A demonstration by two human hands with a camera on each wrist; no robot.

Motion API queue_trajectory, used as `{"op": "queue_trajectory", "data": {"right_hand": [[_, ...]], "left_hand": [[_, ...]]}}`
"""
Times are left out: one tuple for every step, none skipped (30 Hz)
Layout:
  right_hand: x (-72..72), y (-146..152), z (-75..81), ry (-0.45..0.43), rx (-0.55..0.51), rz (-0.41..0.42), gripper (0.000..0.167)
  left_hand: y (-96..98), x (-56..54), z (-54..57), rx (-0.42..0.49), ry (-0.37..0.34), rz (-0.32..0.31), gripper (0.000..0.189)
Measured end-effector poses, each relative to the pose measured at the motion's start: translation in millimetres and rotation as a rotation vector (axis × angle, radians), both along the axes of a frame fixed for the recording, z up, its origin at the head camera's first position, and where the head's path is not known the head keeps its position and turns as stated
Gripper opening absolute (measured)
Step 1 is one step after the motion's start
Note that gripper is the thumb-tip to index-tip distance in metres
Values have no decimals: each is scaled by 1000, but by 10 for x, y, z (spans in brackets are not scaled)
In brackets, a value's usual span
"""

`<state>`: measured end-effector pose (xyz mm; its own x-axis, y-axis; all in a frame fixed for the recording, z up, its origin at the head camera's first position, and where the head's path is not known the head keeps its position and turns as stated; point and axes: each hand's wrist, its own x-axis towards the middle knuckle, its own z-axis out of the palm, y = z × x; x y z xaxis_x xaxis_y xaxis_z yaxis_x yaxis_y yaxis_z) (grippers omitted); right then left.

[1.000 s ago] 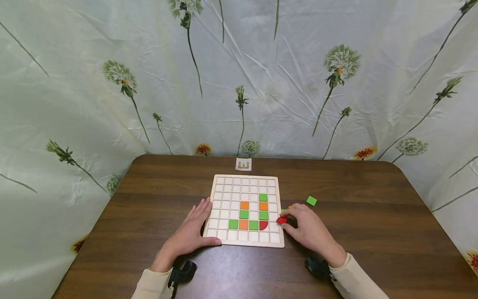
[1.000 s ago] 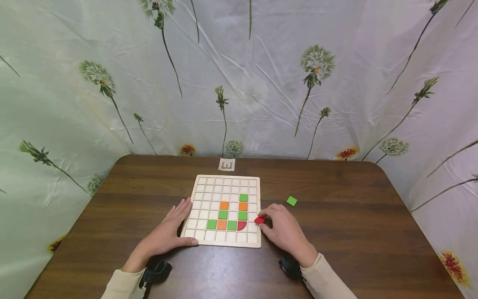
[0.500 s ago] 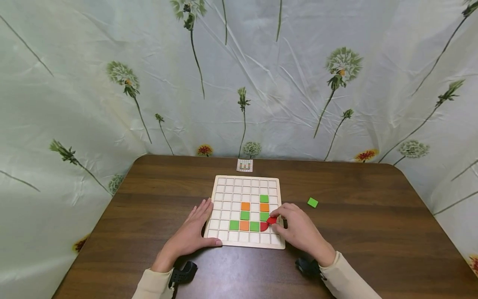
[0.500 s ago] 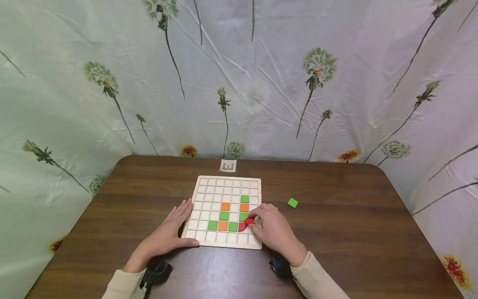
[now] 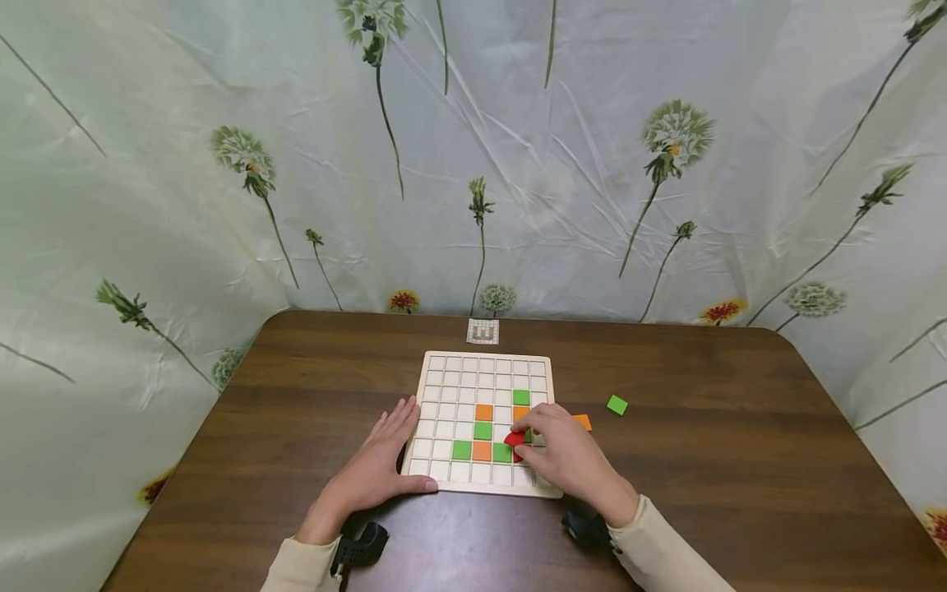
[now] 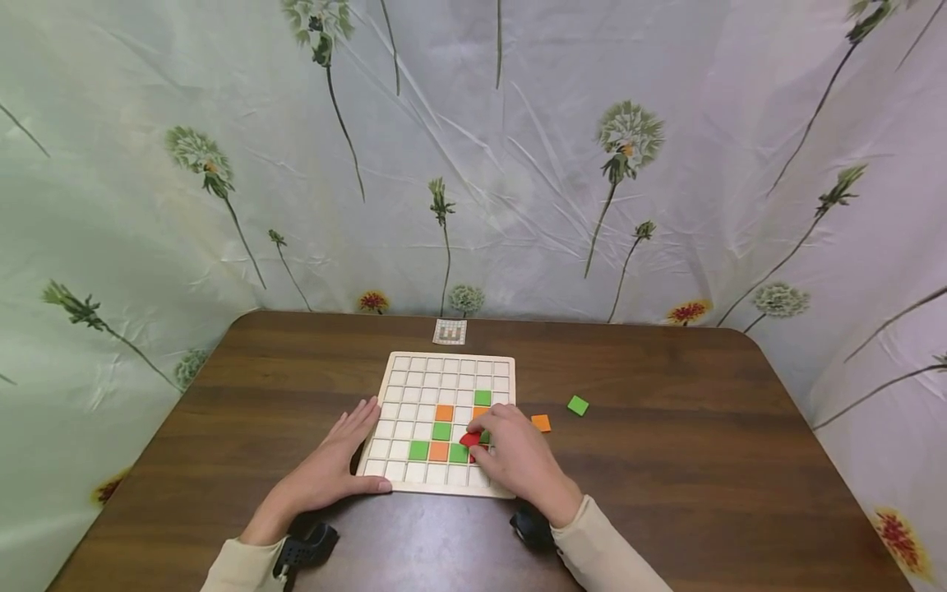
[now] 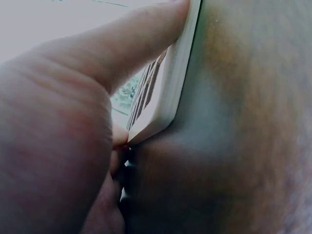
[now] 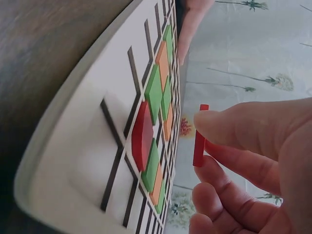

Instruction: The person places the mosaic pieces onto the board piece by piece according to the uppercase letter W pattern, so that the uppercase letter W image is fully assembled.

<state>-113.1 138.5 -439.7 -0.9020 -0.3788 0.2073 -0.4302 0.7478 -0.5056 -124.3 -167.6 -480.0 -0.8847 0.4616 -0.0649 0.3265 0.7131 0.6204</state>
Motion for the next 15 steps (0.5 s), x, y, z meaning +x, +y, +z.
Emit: {"op": "queue_trajectory", "data": {"right_hand": [[-4,-16,1,4,4,4,15],[-9,-33,1,9,9,7,15],[-14,-50,1,16,13,14,16],[-19,-66,0,23,13,23,15],[-24,-82,0,28,14,30,15],[-27,-98,2,31,11,36,14],[-30,-113,1,33,8,42,14],[-33,-128,0,34,5,48,13],[-36,-144,-1,36,2,57,12],[-37,-160,-3,34,-2,63,11],[-38,-177,-2,34,-2,68,11],[-39,-196,-1,36,-3,75,11],[-43,-212,-2,41,-2,81,11],[-47,-229,-2,46,1,87,11],[-49,-246,-1,48,4,94,11]], "left_hand": [[0,1,1,1,-1,1,121],[-1,2,1,1,0,1,121],[-2,4,1,3,2,1,121],[-3,5,1,4,4,1,122],[-5,6,0,6,7,1,122],[-6,8,0,8,9,0,122],[-7,9,-1,8,12,-1,122],[-8,10,-1,10,14,-2,122],[-9,11,-2,10,16,-3,122],[-10,11,-3,8,18,-5,122],[-11,11,-3,6,19,-6,122],[-11,10,-3,5,19,-7,122],[-9,8,-5,5,20,-7,121],[-7,7,-6,5,20,-6,121],[-5,7,-7,4,20,-5,121]]}}
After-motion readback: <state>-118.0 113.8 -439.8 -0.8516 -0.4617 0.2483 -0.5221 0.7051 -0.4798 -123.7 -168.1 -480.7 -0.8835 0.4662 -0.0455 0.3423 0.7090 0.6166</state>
